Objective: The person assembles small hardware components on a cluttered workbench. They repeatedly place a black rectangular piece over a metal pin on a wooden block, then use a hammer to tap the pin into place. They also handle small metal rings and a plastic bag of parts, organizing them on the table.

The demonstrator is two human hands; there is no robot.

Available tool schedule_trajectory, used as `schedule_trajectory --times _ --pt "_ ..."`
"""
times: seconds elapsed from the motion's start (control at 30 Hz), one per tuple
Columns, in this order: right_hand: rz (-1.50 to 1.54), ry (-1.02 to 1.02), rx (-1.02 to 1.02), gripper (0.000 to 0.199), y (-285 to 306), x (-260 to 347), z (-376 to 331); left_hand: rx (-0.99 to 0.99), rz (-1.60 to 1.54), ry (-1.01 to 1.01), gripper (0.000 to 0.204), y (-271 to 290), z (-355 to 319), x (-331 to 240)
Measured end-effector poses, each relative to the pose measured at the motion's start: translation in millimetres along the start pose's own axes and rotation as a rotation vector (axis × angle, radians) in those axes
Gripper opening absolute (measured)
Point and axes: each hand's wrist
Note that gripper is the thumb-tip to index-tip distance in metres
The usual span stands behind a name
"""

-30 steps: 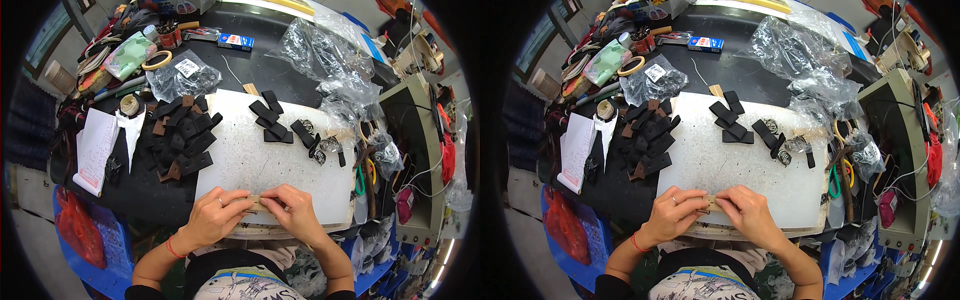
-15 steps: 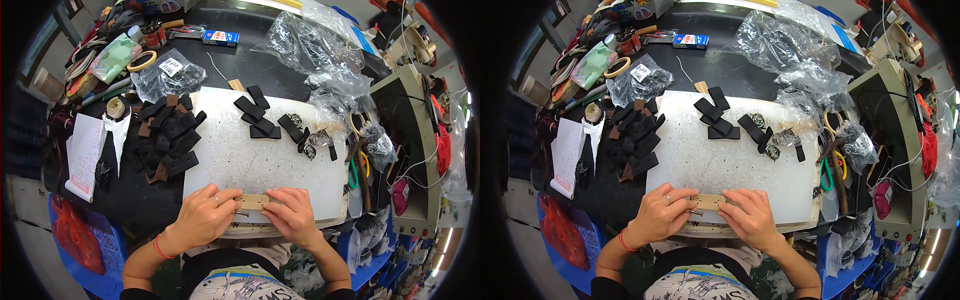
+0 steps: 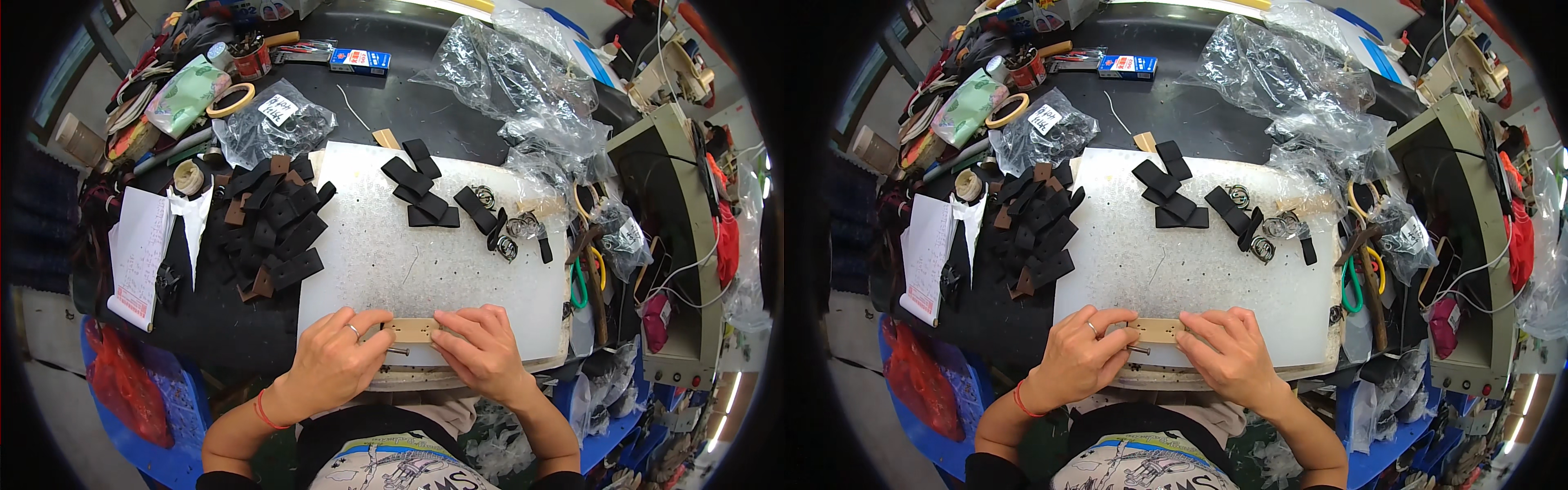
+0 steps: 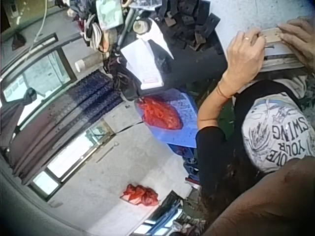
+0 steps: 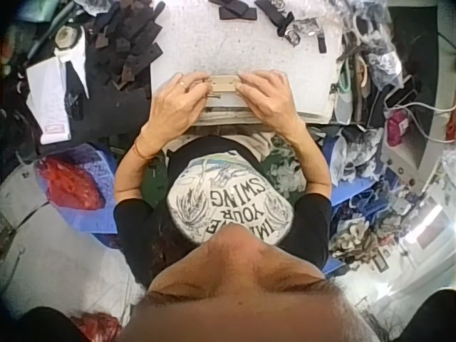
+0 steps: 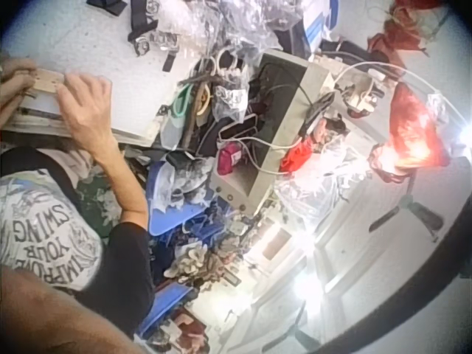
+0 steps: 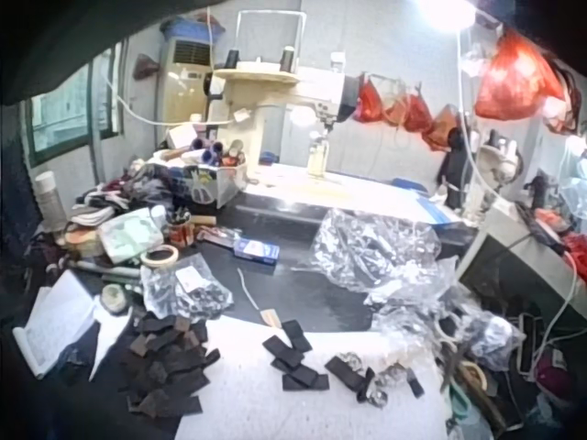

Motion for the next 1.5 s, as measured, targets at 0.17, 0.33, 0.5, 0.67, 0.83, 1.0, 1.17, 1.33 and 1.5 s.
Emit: schedule_trajectory --times 0.17,0.33,0.5,0.67,0.83,1.0,1.17,1.33,1.5 --pt "-0.065 0.001 0.014 0.028 -1.0 2.3 -2.4 0.045 -0.229 0.104 0.022 20.1 6.4 0.3" --pt "-0.076 -0.007 0.001 0.029 -1.8 3.4 -3.2 -0.265 -0.382 0.226 0.027 32.6 11.4 -16.9" --pt "-0.078 0.016 -0.01 0.029 -1.4 4.9 0.6 -0.053 -0.954 0.365 0.015 -14.2 19.2 -22.6" --pt "-0.062 0.01 -0.027 0.028 -3.5 2.8 -1.7 -0.021 -0.926 0.365 0.014 -24.1 22.3 -16.1" --pt "-0.049 0.01 -0.042 0.027 -5.6 2.3 -4.0 -0.057 -0.846 0.333 0.014 -27.6 20.4 -17.0" --pt "-0.038 -0.069 -0.052 0.024 -2.1 13.7 -4.0 -0.194 -0.45 0.041 0.02 -35.6 20.2 -22.4" --pt "-0.205 -0.576 -0.614 0.019 80.1 -53.2 -40.3 -0.142 -0.423 0.058 0.024 -34.1 15.2 -21.7" --pt "-0.592 -0.678 -0.353 0.03 95.6 -156.9 -134.3 -0.143 -0.388 -0.002 0.025 -35.1 20.2 -22.9" --pt "-0.574 -0.736 -0.32 0.029 100.8 -175.9 -141.4 -0.142 -0.355 0.008 0.022 -29.3 18.2 -27.0"
Point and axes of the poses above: each hand's wrist, its own z-axis towards the middle knuckle, its own y-axis out of the back of the hand, x = y × z, and after that the axes turned 7 degrees about z, right-handed
